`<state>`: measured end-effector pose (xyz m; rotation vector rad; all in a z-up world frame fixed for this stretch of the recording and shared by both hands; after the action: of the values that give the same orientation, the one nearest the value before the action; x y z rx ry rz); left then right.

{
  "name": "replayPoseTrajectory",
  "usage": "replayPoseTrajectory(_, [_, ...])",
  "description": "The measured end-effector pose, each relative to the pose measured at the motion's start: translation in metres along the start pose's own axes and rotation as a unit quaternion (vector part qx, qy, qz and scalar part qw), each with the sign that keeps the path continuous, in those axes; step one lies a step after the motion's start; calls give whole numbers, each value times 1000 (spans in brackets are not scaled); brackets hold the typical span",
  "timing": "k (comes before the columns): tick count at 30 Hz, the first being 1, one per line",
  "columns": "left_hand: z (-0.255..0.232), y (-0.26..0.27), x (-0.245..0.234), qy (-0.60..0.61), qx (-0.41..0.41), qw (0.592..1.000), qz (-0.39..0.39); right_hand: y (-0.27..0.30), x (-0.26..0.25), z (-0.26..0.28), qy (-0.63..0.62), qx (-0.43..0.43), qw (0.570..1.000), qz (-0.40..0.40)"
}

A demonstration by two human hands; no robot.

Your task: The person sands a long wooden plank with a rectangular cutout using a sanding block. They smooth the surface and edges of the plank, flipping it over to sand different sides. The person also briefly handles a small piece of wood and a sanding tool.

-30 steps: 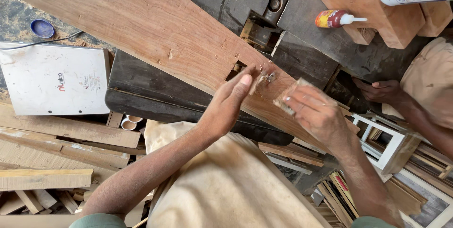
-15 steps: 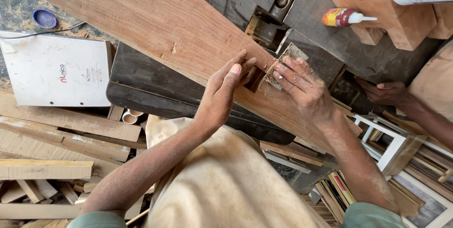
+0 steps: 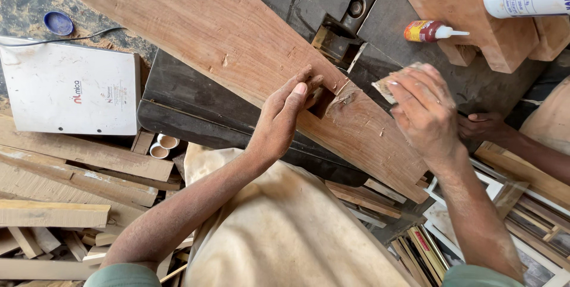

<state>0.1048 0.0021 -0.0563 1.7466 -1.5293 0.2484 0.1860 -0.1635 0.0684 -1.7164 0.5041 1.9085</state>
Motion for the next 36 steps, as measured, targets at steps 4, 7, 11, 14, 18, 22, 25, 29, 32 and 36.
replayPoseTrajectory(4, [7,-3,1,27,-22,999,1,-23,23,25,-79,-55,995,-2])
replayPoseTrajectory(7, [2,-3,-5,40,3,999,-9,-39,35,42,-60,-106,992,9])
replayPoseTrajectory(11, [-4,3,-10,99,37,994,-25,-39,32,50,-33,-124,991,38])
replayPoseTrajectory(14, [-4,3,-10,116,54,991,-26,-29,30,48,-40,-109,991,61])
replayPoseTrajectory(18, [-2,6,-11,119,58,991,-26,-15,30,49,-37,-98,991,83])
replayPoseTrajectory(22, [-9,4,-8,102,57,993,-14,-11,28,49,-46,-70,994,74])
replayPoseTrajectory(25, [-17,11,-2,-119,52,991,-10,-8,26,49,-59,-50,995,63])
replayPoseTrajectory(29, [-28,22,9,-309,43,950,12,17,22,47,-72,-10,995,62])
replayPoseTrajectory(32, [-54,36,31,-380,201,901,58,49,22,43,-70,19,995,68])
replayPoseTrajectory(36, [-39,37,48,-478,217,846,96,97,21,34,-66,87,992,66])
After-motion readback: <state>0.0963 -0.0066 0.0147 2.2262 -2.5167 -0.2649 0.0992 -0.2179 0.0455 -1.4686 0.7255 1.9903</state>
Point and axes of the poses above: each hand's wrist, its own y-axis away from the middle knuckle, its own x-axis out of the palm, z = x × y, the point moved 9 cm from there along -y, towards the middle knuckle, and after that the axes turned 4 degrees about -z, right-handed, at the moved point
